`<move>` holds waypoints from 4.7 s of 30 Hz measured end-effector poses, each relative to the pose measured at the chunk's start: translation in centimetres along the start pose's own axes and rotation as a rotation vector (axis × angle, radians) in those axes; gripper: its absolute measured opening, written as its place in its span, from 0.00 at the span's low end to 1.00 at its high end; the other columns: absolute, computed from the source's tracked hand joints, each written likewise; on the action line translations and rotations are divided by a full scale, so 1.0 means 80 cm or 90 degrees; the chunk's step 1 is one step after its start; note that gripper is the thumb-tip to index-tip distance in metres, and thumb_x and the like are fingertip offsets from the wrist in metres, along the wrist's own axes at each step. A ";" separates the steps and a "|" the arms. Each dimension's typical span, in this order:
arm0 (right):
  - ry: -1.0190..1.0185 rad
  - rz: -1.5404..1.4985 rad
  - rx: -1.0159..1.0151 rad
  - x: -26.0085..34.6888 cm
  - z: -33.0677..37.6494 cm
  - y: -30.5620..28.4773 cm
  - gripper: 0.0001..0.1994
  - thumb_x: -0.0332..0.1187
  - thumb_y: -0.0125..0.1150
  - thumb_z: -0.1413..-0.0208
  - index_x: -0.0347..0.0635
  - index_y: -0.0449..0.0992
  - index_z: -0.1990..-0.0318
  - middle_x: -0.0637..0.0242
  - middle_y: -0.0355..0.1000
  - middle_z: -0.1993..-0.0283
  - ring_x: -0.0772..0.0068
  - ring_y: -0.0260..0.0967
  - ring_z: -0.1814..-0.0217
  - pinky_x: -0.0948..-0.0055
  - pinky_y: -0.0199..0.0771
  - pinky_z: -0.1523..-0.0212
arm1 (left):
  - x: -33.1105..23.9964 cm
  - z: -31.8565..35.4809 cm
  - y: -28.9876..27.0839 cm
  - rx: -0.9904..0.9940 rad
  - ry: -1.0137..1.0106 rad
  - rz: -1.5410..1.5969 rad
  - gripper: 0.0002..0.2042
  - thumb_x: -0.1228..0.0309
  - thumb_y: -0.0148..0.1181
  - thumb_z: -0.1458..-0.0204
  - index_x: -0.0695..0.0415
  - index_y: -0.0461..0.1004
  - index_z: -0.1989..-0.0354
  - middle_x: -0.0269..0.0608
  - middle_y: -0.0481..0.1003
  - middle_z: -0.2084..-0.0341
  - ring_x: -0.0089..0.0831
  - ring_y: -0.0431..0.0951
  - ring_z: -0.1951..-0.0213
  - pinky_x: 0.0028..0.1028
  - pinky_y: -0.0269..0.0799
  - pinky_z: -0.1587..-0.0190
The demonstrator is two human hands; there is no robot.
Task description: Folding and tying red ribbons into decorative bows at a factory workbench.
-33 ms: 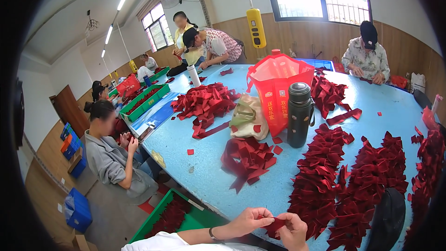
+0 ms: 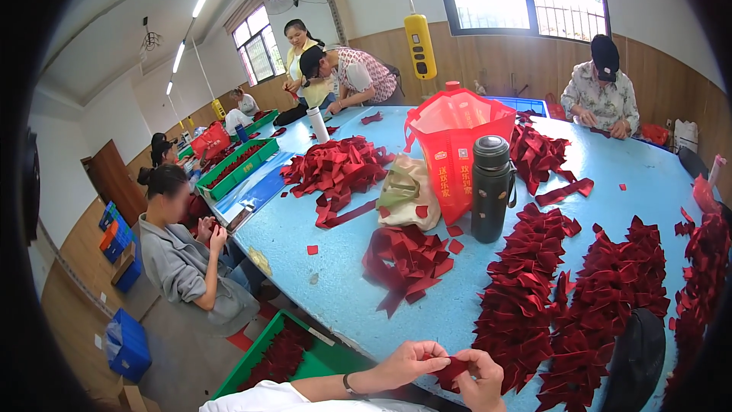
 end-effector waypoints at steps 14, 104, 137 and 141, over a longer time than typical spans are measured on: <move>-0.137 0.195 -0.102 0.014 -0.010 0.003 0.10 0.18 0.52 0.60 0.34 0.71 0.67 0.66 0.68 0.71 0.75 0.66 0.72 0.77 0.68 0.72 | 0.001 -0.004 0.007 -0.049 0.038 -0.131 0.09 0.68 0.56 0.45 0.62 0.71 0.64 0.26 0.70 0.74 0.13 0.66 0.71 0.16 0.64 0.67; 0.250 -0.353 -0.025 -0.033 -0.025 -0.012 0.05 0.26 0.55 0.46 0.32 0.72 0.65 0.64 0.72 0.72 0.76 0.70 0.74 0.75 0.75 0.74 | -0.001 -0.013 -0.009 -0.054 -0.071 0.137 0.10 0.77 0.62 0.53 0.64 0.75 0.61 0.41 0.77 0.67 0.24 0.75 0.66 0.24 0.70 0.61; 0.399 -0.366 0.078 -0.039 -0.019 -0.022 0.05 0.24 0.59 0.50 0.31 0.71 0.68 0.62 0.71 0.73 0.69 0.73 0.77 0.73 0.78 0.76 | 0.000 -0.016 -0.002 -0.061 -0.059 0.096 0.11 0.77 0.62 0.52 0.64 0.75 0.59 0.36 0.76 0.68 0.19 0.73 0.67 0.21 0.69 0.61; 0.328 -0.388 -0.011 -0.035 -0.021 -0.020 0.05 0.23 0.61 0.51 0.32 0.70 0.69 0.61 0.71 0.72 0.70 0.73 0.75 0.72 0.78 0.75 | 0.001 -0.015 -0.003 -0.074 -0.058 0.077 0.12 0.77 0.63 0.52 0.64 0.75 0.59 0.36 0.77 0.68 0.19 0.73 0.67 0.21 0.70 0.60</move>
Point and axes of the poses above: each hand's wrist, its own z-axis away from the middle knuckle, its own y-axis out of the palm, x = y × z, the point moved 2 cm from there along -z, towards the middle knuckle
